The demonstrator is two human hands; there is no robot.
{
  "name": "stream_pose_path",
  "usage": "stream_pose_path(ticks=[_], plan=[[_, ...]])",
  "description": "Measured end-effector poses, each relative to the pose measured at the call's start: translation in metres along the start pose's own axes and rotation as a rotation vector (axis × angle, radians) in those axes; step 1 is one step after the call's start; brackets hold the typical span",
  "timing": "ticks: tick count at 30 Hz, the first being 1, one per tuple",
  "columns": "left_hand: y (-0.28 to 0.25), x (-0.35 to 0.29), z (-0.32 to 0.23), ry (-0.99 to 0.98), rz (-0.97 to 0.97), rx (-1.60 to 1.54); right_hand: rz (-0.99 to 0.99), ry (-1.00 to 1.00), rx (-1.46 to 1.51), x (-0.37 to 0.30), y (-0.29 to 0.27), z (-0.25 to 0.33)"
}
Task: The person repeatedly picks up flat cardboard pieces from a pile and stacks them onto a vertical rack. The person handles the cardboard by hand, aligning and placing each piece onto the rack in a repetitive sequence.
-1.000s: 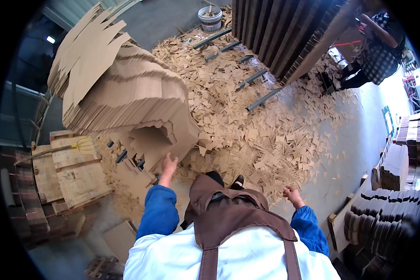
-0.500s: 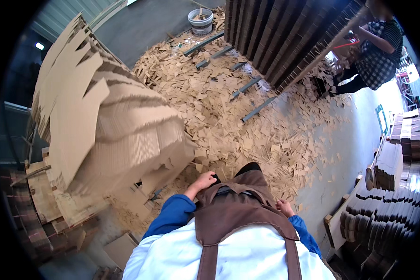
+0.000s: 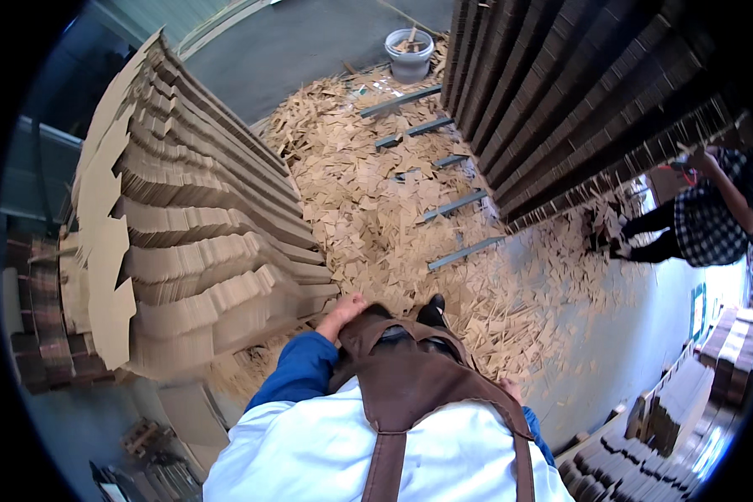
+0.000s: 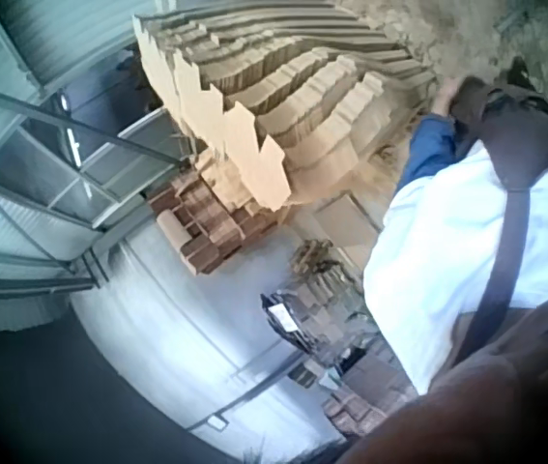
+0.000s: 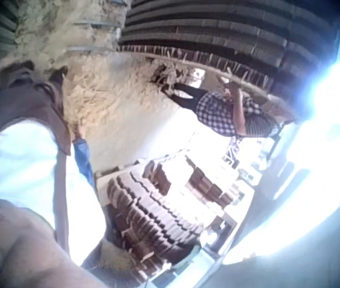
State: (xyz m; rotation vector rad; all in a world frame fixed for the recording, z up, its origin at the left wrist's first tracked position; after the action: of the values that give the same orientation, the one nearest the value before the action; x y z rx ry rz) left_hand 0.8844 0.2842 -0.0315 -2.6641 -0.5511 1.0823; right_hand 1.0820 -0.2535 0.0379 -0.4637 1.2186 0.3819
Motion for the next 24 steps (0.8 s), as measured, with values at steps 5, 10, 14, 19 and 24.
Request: stream_pose_path(ticks=[5,10,14,19,24], plan=[[-0.045,0.026,-0.12,0.115,-0.258,-0.035,-0.043,-0.062,0.118,0.047,-0.06,0.104],[-0.1,0.032,-0.225,0.186,-0.435,-0.059,0.035,-0.217,0.118,0.055,-0.025,0.2],[-0.125,0.061,-0.262,0.196,-0.499,-0.096,0.107,-0.233,0.098,0.06,0.012,0.221],[-0.196,0.124,-0.22,0.091,-0.652,0.011,0.202,-0.154,-0.045,0.079,0.042,0.249],[-0.3,0.195,-0.231,-0.032,-0.893,-0.12,0.031,-0.196,-0.082,0.11,0.099,0.359]])
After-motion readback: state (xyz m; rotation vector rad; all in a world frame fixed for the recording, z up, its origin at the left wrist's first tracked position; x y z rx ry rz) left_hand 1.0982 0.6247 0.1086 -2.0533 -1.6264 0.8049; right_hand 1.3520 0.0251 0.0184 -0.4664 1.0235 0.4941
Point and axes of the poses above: each hand's wrist, its own x-axis towards the middle knuckle, its own y-axis out of the palm, z = x × y, the point moved 2 cm from there along x, towards the middle knuckle, and after that the axes turned 8 degrees about y, right-handed, at the moved point
